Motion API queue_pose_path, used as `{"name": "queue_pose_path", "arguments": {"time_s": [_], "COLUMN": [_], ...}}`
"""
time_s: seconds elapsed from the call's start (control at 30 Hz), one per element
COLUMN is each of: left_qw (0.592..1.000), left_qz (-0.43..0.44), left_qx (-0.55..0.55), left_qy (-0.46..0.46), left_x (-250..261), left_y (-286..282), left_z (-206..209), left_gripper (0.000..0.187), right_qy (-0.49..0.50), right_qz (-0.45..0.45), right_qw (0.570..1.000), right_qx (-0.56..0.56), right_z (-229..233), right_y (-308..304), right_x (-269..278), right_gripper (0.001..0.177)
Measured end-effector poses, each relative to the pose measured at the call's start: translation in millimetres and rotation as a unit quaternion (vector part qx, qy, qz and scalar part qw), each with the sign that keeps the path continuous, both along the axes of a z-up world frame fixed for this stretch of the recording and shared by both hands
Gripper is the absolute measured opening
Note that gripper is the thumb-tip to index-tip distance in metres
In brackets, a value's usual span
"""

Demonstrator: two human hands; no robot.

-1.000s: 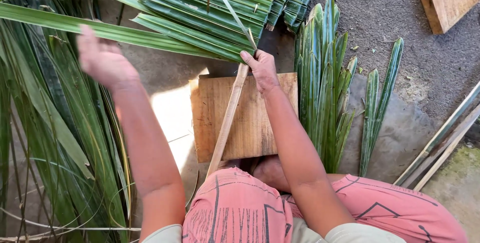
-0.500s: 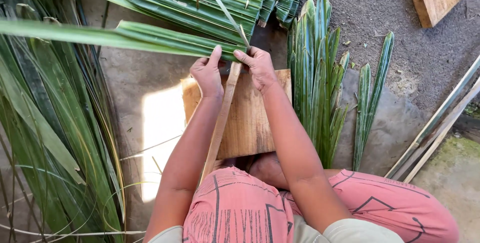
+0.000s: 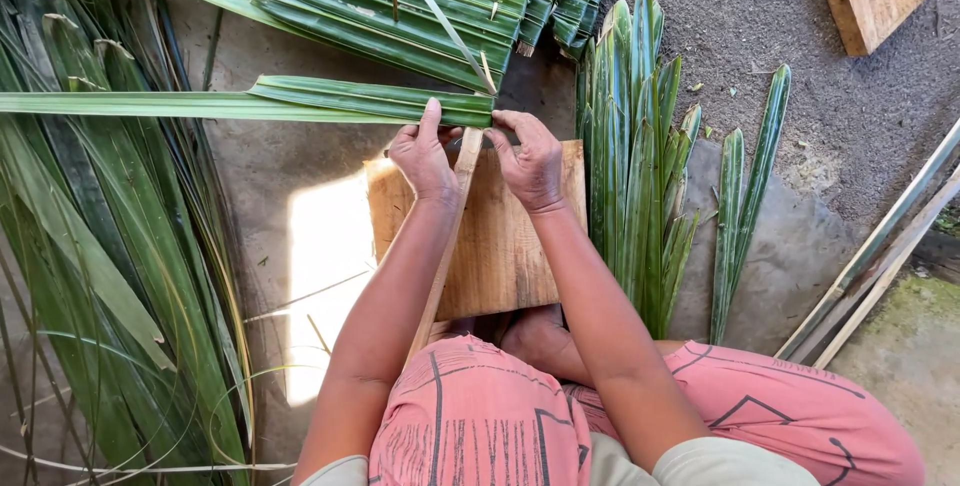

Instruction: Weaving palm leaves over a wooden lath to create a thatched panel

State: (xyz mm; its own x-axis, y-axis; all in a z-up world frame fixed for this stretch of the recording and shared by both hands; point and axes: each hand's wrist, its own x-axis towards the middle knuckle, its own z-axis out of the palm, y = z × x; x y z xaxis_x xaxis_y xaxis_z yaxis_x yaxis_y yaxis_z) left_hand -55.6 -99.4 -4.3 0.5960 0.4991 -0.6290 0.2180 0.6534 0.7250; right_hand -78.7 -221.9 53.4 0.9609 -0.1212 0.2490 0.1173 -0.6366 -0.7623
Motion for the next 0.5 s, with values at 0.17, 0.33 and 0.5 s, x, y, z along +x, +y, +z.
{"name": "queue_pose_path", "arguments": {"time_s": [0.17, 0.33, 0.5], "left_qw": [1.000, 1.000, 0.999], "left_qz": [-0.003, -0.007, 0.003], "left_qx": [0.013, 0.016, 0.017], "left_qy": [-0.012, -0.025, -0.028], "left_x": [4, 6, 6], "left_y": [-2, -2, -1], "left_z": [-6, 9, 7], "left_gripper": [0.028, 0.027, 0.030], "right_qy": [-0.060, -0.069, -0.020], "right_qz": [0.022, -0.011, -0.038], "right_qw": [0.996, 0.997, 0.999], "right_qx": [-0.056, -0.037, 0.019], "right_z": [-2, -11, -4], "right_y": [0, 12, 21], "right_x": [3, -3, -6], "right_gripper": [0.017, 0.017, 0.014]}}
